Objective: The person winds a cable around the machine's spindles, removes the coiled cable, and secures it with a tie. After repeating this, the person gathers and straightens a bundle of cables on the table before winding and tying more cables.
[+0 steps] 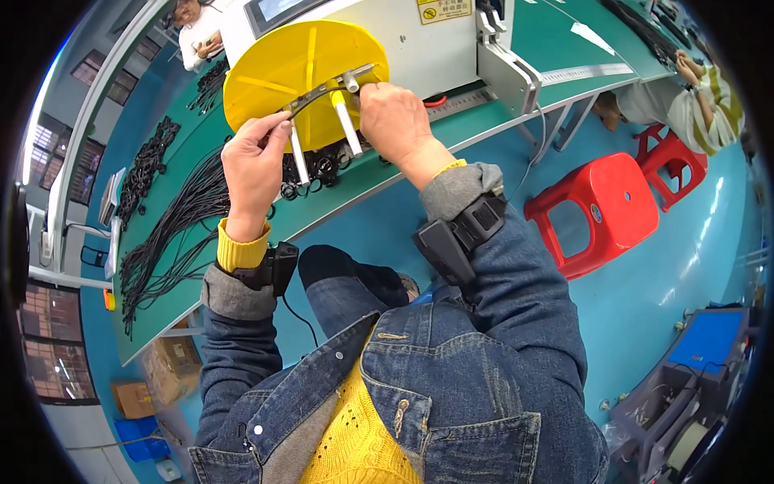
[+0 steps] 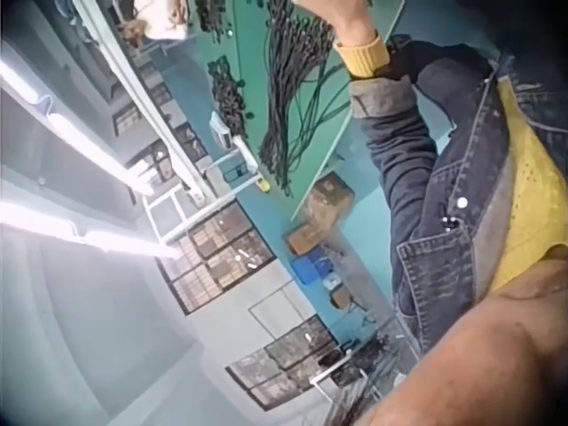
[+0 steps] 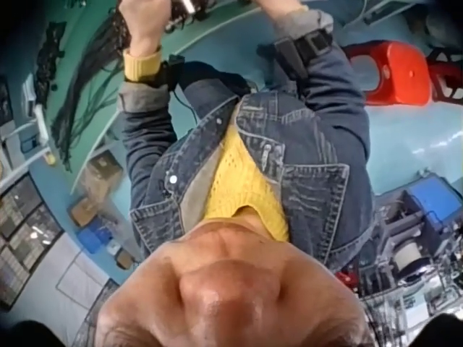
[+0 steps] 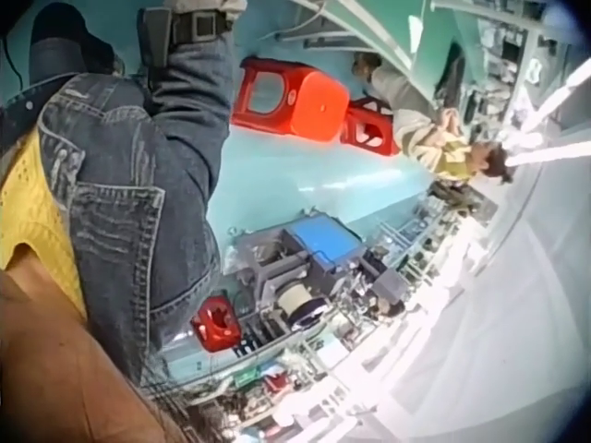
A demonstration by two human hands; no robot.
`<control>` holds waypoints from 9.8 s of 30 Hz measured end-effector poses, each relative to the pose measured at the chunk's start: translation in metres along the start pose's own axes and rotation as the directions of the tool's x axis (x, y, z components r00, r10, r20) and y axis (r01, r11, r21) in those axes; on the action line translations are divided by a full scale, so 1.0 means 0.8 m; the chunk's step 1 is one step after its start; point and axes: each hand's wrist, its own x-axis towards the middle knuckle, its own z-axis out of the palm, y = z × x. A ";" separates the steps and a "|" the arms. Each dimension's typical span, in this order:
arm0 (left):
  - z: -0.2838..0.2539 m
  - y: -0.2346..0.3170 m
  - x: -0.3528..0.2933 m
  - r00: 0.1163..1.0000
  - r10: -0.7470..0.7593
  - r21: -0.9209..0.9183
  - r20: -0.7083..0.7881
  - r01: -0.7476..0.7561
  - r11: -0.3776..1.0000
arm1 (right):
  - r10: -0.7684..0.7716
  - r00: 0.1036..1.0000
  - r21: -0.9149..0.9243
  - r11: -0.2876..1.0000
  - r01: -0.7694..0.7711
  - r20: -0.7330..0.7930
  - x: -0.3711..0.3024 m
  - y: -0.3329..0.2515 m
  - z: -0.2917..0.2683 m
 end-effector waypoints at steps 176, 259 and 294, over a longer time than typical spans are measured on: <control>0.040 0.053 -0.140 -0.078 -0.329 0.149 0.941 0.969 0.198 | -0.307 0.798 0.400 0.912 0.092 0.518 -0.184 -0.038 -0.049; 0.037 0.023 -0.159 0.655 -0.516 -0.120 0.552 0.675 0.728 | 0.096 0.564 0.558 0.084 -0.825 0.820 -0.141 -0.042 -0.039; -0.230 -0.110 -0.182 0.736 -0.579 0.683 0.351 0.222 0.696 | -0.043 0.420 0.306 0.753 -0.582 0.906 -0.163 -0.058 -0.034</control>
